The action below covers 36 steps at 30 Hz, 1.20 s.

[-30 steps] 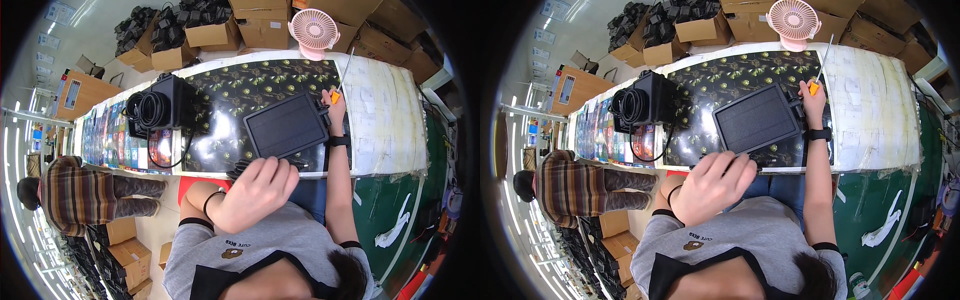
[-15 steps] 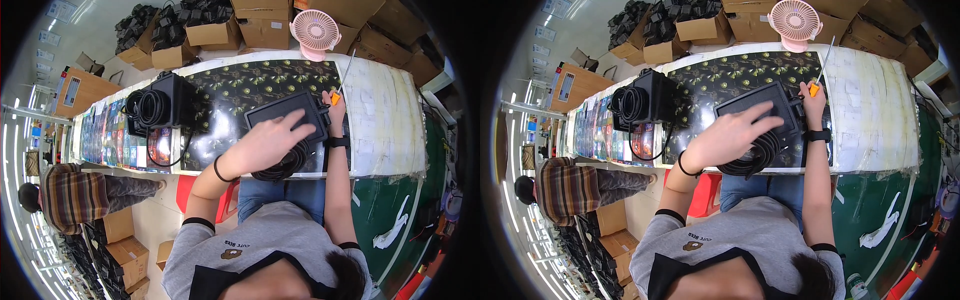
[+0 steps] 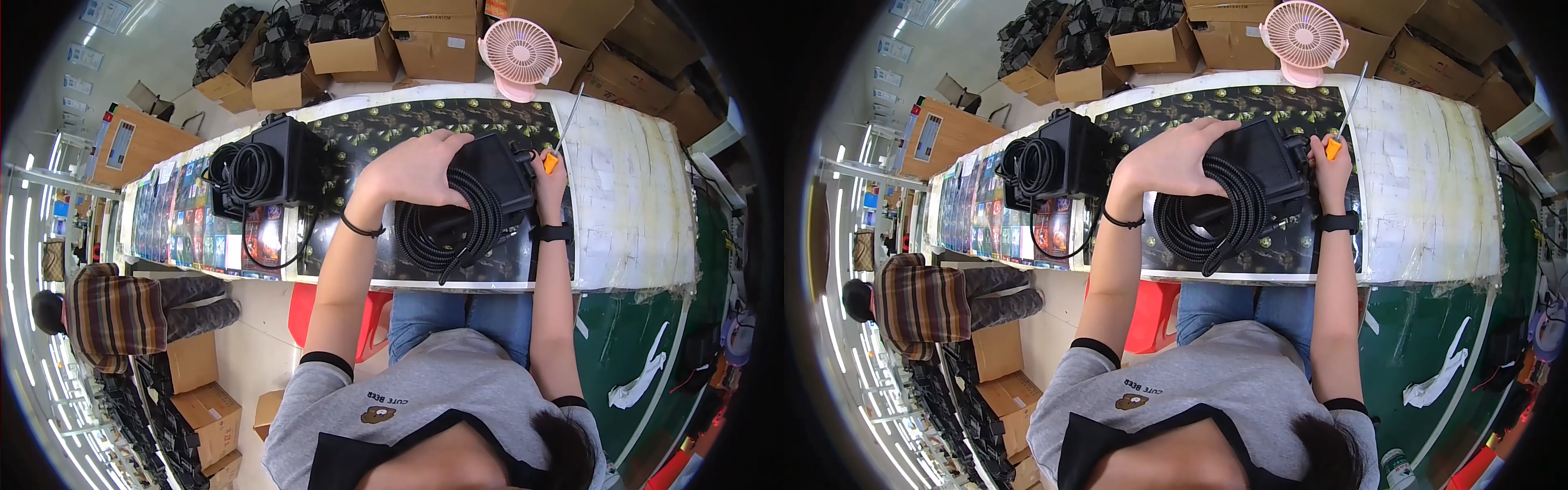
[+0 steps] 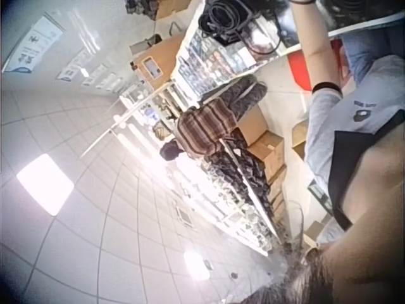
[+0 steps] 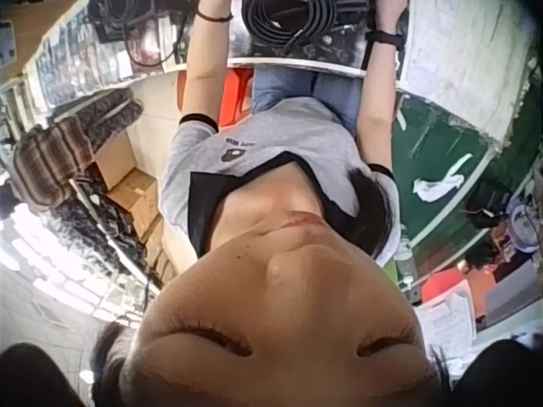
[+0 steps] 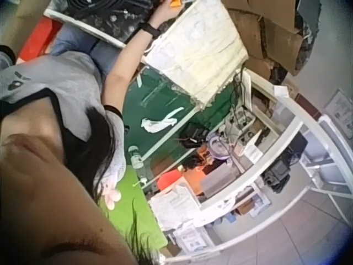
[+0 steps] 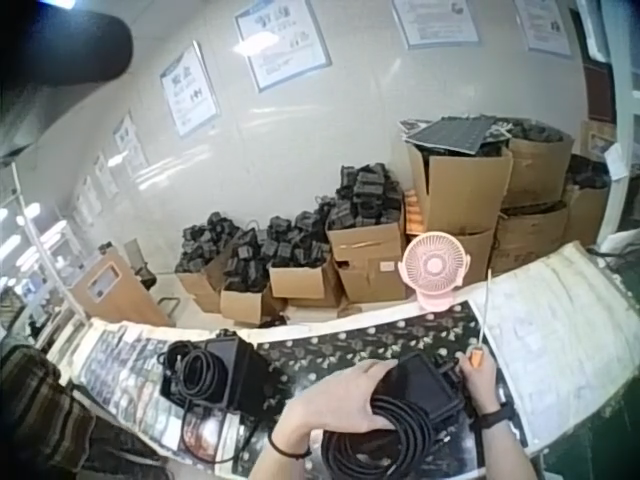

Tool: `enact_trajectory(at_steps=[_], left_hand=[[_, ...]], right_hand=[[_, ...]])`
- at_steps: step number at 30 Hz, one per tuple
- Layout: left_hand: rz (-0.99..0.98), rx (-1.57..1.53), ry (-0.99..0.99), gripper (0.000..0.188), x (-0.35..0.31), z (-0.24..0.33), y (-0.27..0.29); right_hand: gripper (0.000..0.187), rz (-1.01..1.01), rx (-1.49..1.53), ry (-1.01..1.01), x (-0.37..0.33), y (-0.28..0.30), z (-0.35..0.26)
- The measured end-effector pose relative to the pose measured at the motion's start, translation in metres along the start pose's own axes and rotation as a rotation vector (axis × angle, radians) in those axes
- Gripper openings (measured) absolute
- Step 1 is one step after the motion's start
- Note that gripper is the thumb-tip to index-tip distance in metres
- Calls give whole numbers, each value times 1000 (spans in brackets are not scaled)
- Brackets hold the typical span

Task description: Assembling and checking the internal components and cabling of a portable electronic power box at a workbench.

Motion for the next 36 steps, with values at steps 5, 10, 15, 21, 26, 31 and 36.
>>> enact_trajectory(at_steps=[5,10,15,21,26,31,36], left_hand=[[48,95,-100,90,0,-5,-3],[127,-76,-120,89,-2,2,-14],[196,-113,-154,83,2,0,-12],[227,-5,-174,67,2,6,-11],[304,71,-105,53,7,15,-16],[305,-16,-202,44,17,3,-12],[292,-47,-126,38,18,0,-15]], right_hand=[[23,4,-23,-9,-1,1,2],[23,18,-21,26,3,2,9],[24,-26,25,2,13,5,19],[23,-28,45,19,12,4,20],[23,-54,67,-51,6,2,12],[24,-32,40,-84,7,3,13],[24,-45,51,-98,10,3,14]])
Point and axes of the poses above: each hand's wrist, its own x-axis towards the middle knuckle, its own y-axis out of the back of the hand, z = x × y, the point moved 2 cm from there along x, towards the middle knuckle, and after that the axes turned 9 degrees about -y, right-handed, at the moved point
